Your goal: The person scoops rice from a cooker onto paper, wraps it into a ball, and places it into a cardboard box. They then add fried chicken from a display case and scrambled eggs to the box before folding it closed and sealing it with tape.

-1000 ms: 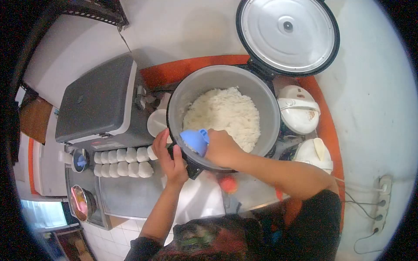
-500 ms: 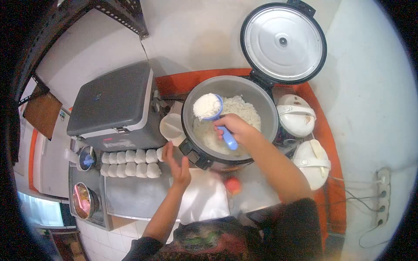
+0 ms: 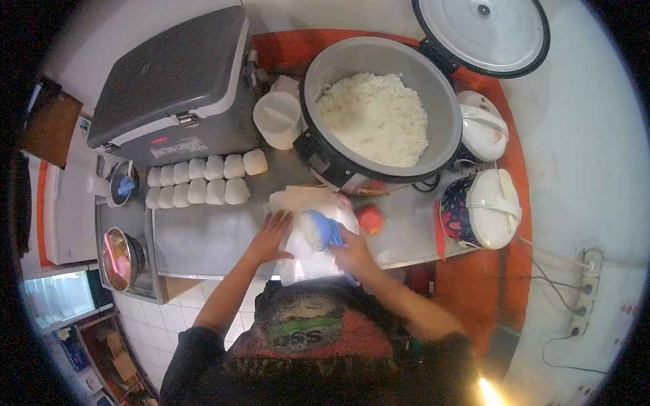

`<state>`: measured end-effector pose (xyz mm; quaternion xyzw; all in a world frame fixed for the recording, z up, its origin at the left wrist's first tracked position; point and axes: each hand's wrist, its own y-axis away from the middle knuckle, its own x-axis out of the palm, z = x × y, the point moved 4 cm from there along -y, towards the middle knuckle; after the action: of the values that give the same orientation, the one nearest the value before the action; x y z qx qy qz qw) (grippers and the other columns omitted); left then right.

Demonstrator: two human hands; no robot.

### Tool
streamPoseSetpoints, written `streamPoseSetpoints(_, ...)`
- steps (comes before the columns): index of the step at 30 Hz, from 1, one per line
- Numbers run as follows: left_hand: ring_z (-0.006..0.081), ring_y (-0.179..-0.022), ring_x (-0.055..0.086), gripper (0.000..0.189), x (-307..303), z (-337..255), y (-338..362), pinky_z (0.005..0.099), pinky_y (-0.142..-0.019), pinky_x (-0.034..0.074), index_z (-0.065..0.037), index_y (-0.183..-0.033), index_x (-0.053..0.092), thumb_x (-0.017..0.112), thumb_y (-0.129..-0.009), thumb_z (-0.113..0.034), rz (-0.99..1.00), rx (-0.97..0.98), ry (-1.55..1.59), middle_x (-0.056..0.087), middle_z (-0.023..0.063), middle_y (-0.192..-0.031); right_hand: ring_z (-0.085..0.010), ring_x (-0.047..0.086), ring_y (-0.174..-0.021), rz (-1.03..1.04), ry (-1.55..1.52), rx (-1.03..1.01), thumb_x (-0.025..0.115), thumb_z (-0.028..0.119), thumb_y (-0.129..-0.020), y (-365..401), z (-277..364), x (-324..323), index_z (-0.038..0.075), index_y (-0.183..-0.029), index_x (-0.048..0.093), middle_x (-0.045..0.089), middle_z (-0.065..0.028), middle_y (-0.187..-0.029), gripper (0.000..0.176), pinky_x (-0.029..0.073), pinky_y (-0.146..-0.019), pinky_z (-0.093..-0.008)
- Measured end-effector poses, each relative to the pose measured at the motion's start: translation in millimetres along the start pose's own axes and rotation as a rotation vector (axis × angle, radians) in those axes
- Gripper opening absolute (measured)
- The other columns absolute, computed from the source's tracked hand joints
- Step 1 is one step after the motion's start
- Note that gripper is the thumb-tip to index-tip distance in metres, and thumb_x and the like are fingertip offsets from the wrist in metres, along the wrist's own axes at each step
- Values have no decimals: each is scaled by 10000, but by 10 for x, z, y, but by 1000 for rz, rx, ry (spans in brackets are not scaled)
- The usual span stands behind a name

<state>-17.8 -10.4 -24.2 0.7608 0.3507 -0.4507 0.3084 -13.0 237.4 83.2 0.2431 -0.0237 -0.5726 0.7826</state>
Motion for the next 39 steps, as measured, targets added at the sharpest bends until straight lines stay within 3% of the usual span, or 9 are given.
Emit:
streamPoseSetpoints(1, 338, -1487, 234, 1245, 46, 22, 2, 529, -1228, 147, -37, -1560, 186, 826, -625, -555, 11, 5, -21, 266, 149, -1602, -242, 624, -732, -187, 249, -217, 605, 38, -871, -46, -342, 124, 60, -1399, 514, 608, -137, -885, 536, 530, -664, -384)
streamPoseSetpoints(4, 331, -1489, 234, 1265, 28, 4, -9, 549, -1223, 141, -20, -1555, 179, 815, -619, -586, 27, -30, -62, 275, 144, -1600, -326, 616, -831, 26, 567, -361, 547, 26, -890, -86, -1318, 505, 187, -1504, 419, 580, -153, -928, 647, 519, -771, -433)
streamPoseSetpoints(7, 320, -1481, 256, 1267, 44, 13, 6, 552, -1215, 155, -8, -1548, 188, 811, -618, -600, 25, -50, -49, 292, 140, -1590, -355, 610, -835, -37, 776, -288, 484, 12, -913, -63, -1186, 467, 252, -1518, 391, 561, -158, -917, 658, 515, -776, -442)
streamPoseSetpoints(16, 315, -1430, 369, 878, 168, 42, -238, 539, -1190, 236, -21, -1512, 308, 729, -804, -327, 130, -133, -169, 390, 147, -1544, -343, 610, -920, 116, 462, -251, 522, -27, -878, -23, -1059, 296, 218, -1523, 392, 593, -167, -989, 702, 500, -867, -397)
streamPoseSetpoints(19, 333, -1387, 430, 632, 201, 68, -504, 491, -1174, 297, 19, -1461, 383, 565, -877, -138, -305, -21, -210, 443, 197, -1494, -346, 604, -940, -48, 316, -287, 547, -29, -857, 83, -855, 180, 167, -1511, 416, 597, -188, -1026, 694, 480, -903, -390)
streamPoseSetpoints(25, 366, -1346, 466, 568, 404, -114, -593, 455, -1146, 346, 75, -1396, 446, 509, -851, -72, -234, -139, -100, 505, 266, -1410, -339, 593, -1003, -658, 247, -123, 570, -19, -826, 664, -717, -339, 66, -1487, 433, 597, -200, -1061, 680, 464, -916, -414)
streamPoseSetpoints(28, 379, -1284, 511, 569, 303, -155, -668, 454, -1096, 396, 74, -1360, 483, 542, -823, -107, -174, -254, 196, 558, 273, -1337, -356, 586, -1031, -982, 357, -75, 571, -25, -824, 734, -1574, -701, 51, -1485, 433, 598, -197, -1071, 680, 460, -930, -412)
streamPoseSetpoints(31, 391, -1212, 545, 553, 242, -141, -856, 460, -1046, 431, 31, -1316, 538, 589, -797, -152, -408, -273, 327, 606, 250, -1258, -374, 583, -1033, -1071, 398, -61, 576, -27, -818, 634, -1822, -1097, 50, -1475, 444, 603, -206, -1098, 674, 458, -938, -420)
streamPoseSetpoints(39, 342, -1031, 584, 182, -288, -229, -1085, 479, -890, 474, -101, -928, 693, 598, -818, -211, -246, -94, 14, 652, 109, -1061, -378, 578, -1139, -1185, 479, -270, 619, -16, -787, -44, -1329, -1403, 18, -1268, 618, 637, -196, -1192, 481, 452, -969, -439)
